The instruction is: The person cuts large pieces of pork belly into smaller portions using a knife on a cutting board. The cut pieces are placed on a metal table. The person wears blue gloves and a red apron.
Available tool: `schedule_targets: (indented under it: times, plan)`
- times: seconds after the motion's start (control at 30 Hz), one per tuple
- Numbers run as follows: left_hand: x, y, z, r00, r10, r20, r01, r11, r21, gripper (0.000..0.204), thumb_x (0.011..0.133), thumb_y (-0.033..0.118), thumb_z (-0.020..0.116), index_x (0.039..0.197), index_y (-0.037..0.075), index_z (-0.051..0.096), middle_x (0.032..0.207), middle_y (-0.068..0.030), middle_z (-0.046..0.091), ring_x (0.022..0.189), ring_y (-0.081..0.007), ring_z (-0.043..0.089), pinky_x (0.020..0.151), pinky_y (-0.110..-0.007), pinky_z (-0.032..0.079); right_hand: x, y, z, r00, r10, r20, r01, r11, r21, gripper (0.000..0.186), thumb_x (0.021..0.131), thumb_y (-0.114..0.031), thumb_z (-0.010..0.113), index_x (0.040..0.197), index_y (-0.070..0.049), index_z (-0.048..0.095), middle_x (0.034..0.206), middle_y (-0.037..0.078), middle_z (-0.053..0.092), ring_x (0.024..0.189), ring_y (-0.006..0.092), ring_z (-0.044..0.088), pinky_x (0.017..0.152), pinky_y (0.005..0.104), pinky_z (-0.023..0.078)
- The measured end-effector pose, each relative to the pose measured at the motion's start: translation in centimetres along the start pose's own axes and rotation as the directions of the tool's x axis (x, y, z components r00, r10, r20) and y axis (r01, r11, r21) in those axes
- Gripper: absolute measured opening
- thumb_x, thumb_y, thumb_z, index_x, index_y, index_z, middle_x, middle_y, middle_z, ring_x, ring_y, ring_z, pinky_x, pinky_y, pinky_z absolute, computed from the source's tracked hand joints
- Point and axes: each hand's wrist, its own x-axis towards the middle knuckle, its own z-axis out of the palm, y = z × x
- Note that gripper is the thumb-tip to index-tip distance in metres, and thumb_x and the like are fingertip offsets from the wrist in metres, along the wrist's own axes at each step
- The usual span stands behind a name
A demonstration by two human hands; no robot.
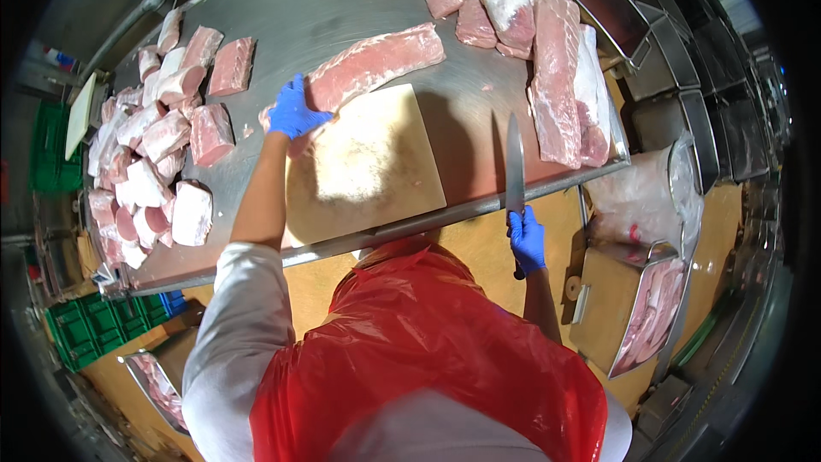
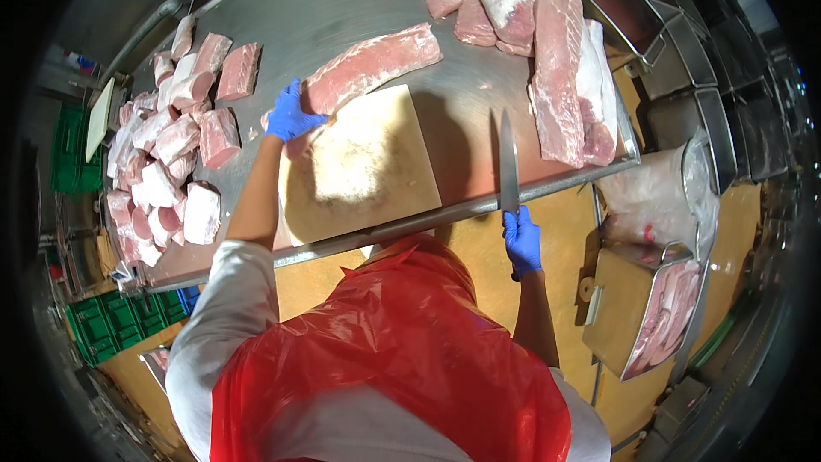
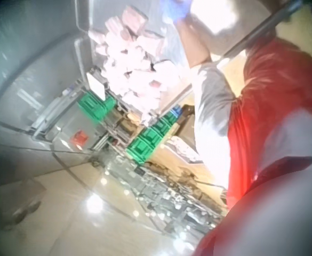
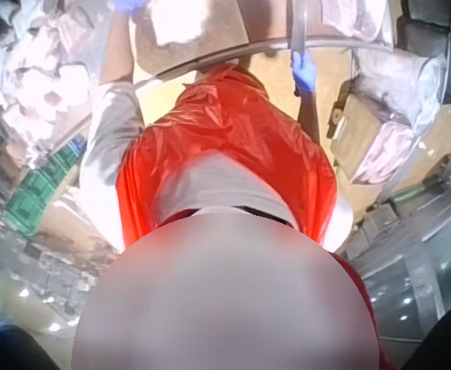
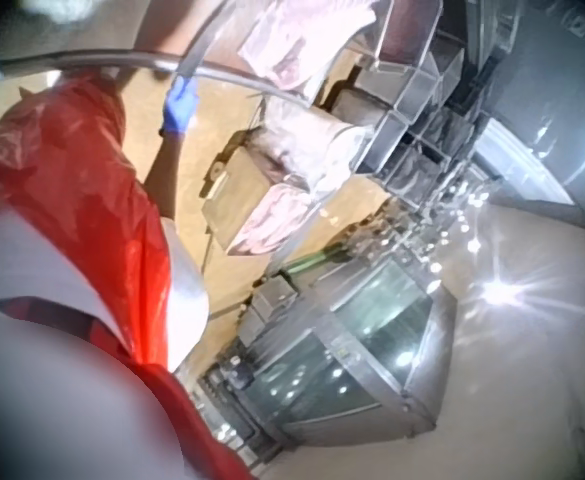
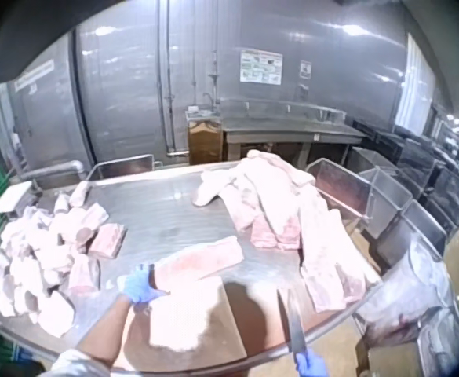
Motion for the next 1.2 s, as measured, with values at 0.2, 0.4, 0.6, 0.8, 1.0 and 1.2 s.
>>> schedule_targets:
  times: [0.2,0.4,0.6,0.8,1.0,1.2]
  plan:
    - [5.4,-2.0,-0.2,0.903,-0.177,0.391,0.102,0.974,0.204,0.127,0.055,0.053,0.088,0.155,0.011,0.022,0.149,-0.0229,0.039,0.139,-0.0374,0.040,0.110,-0.061,0.034,-0.6,-0.8,0.3,0.999,-0.046,0.010,0.046,0.999,-0.027,0.024,0.101,-0.027,0.054,0.095,-0.004,0.053,0.060,0.009,0.057,0.050,0.0200,0.057,0.049,0.0352,0.044]
    - [8.4,-2.7,3.9,0.987,0.050,0.155,-0.099,0.940,0.327,0.124,0.060,0.044,0.085,0.156,0.007,0.016,0.150,-0.0220,0.037,0.140,-0.0360,0.038,0.110,-0.064,0.032,-4.1,0.1,-0.6,0.991,0.128,-0.037,-0.129,0.991,-0.031,0.024,0.101,-0.027,0.056,0.091,-0.006,0.052,0.065,0.004,0.058,0.056,0.0132,0.057,0.051,0.0310,0.046]
    - [12.5,-2.3,3.8,0.930,0.162,0.331,-0.208,0.972,0.108,0.109,0.062,0.039,0.081,0.150,0.000,0.031,0.134,-0.0235,0.056,0.126,-0.0389,0.053,0.106,-0.049,0.042,-7.1,1.4,-0.6,0.951,0.295,-0.091,-0.290,0.955,0.061,0.024,0.100,-0.028,0.058,0.091,-0.006,0.052,0.064,0.003,0.057,0.055,0.0121,0.056,0.051,0.0307,0.046]
    - [14.6,-3.8,3.7,0.616,0.325,0.718,0.090,0.876,-0.474,0.078,0.062,0.027,0.073,0.134,0.004,0.055,0.117,-0.0137,0.065,0.107,-0.0268,0.060,0.096,-0.037,0.047,-6.1,1.5,0.7,0.954,0.277,-0.114,-0.275,0.961,0.029,0.021,0.099,-0.024,0.058,0.093,-0.004,0.053,0.066,0.008,0.059,0.056,0.0181,0.059,0.053,0.0341,0.047]
    - [11.1,-5.3,5.7,0.429,0.331,0.841,0.525,0.666,-0.530,0.061,0.074,0.027,0.066,0.130,0.005,0.060,0.114,-0.0136,0.066,0.106,-0.0229,0.061,0.096,-0.033,0.047,-5.3,1.6,1.4,0.961,0.259,-0.103,-0.252,0.965,0.070,0.023,0.100,-0.025,0.057,0.093,-0.004,0.053,0.066,0.010,0.060,0.056,0.0206,0.060,0.054,0.0349,0.047]
    - [-4.3,2.1,5.3,0.361,0.473,0.804,0.918,-0.329,-0.219,0.047,0.083,0.028,0.062,0.122,0.002,0.064,0.109,-0.0126,0.069,0.096,-0.0241,0.065,0.088,-0.037,0.052,-4.3,-0.1,1.8,0.945,0.316,-0.083,-0.313,0.948,0.050,0.022,0.100,-0.026,0.056,0.096,-0.004,0.054,0.066,0.009,0.059,0.056,0.0188,0.059,0.054,0.0350,0.047]
